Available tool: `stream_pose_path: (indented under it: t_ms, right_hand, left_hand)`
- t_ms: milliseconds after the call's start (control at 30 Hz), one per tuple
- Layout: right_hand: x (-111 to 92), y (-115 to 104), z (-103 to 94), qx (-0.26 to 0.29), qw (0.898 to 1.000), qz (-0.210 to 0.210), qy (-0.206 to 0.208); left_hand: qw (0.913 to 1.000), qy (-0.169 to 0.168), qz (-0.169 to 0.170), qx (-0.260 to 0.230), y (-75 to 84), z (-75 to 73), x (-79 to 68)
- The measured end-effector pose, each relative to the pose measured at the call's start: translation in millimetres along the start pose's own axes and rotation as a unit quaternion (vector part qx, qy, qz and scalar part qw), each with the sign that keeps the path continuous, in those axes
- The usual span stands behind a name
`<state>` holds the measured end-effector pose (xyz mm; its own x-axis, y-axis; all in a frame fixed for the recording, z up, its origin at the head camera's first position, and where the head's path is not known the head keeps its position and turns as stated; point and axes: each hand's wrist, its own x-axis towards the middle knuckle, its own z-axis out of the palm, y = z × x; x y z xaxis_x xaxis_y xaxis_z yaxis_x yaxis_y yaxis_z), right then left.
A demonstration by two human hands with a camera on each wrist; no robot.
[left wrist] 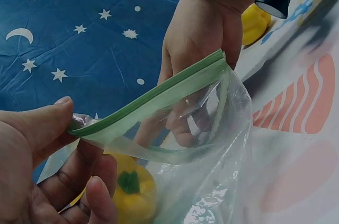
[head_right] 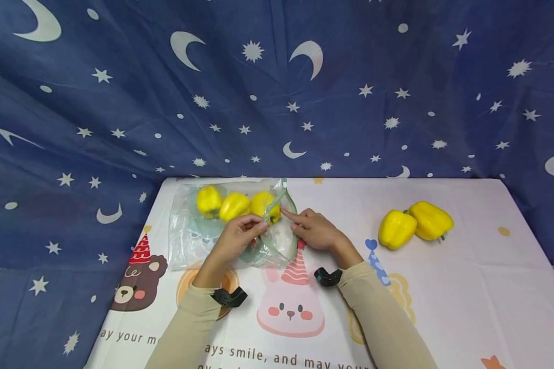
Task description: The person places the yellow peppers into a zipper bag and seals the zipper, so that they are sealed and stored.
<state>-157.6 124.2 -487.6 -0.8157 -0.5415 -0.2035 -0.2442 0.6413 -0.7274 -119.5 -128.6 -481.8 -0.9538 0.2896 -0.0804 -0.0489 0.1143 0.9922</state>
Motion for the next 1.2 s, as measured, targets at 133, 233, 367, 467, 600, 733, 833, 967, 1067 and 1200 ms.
stream_pose_path:
  t_ms: [133, 233, 367, 467, 600, 733, 833, 967, 1067, 1200]
  right_hand:
    - [0, -2, 2.4, -0.017, 1.000, 0.002, 0.010]
    - [-3, -1, 2.7, 0.005, 0.999, 0.009, 0.033]
    - [-9, 4, -0.5, 0.053, 0.997, 0.013, 0.060]
    - [-17, 7, -5.7, 0.105, 0.993, 0.020, 0.060]
    - [-29, 9, -16.2, 0.154, 0.985, 0.030, 0.067]
    - [-44, 9, -31.2, 0.143, 0.983, 0.036, 0.106]
    - [-56, 9, -43.1, 0.094, 0.984, 0.031, 0.150]
    - [-74, 8, -61.4, -0.001, 0.978, 0.021, 0.209]
    - [-89, 8, -77.6, -0.062, 0.969, 0.024, 0.237]
    - [-108, 13, -98.1, -0.122, 0.961, 0.047, 0.243]
  left_hand:
    - [1.0000, -0.002, -0.006, 0.003, 1.4, -0.4, -0.4]
    - [0.9999, -0.004, -0.012, 0.003, 1.0, -0.6, -0.5]
    - [0.9998, -0.003, -0.019, 0.007, 0.8, -0.5, -1.2]
    - [0.9997, -0.004, -0.020, 0.011, 0.1, -0.6, -1.8]
    - [0.9997, -0.016, -0.015, 0.012, 0.0, -1.7, -3.0]
    - [0.9994, -0.027, -0.014, 0.014, 0.6, -3.9, -3.4]
    - [0.9993, -0.029, -0.015, 0.019, 0.3, -6.2, -3.1]
    - [0.9990, -0.031, -0.012, 0.030, 0.9, -8.8, -3.8]
    - [0.9988, -0.034, -0.010, 0.034, 1.8, -9.9, -4.5]
    - [0.9990, -0.029, -0.014, 0.031, 2.8, -10.5, -5.4]
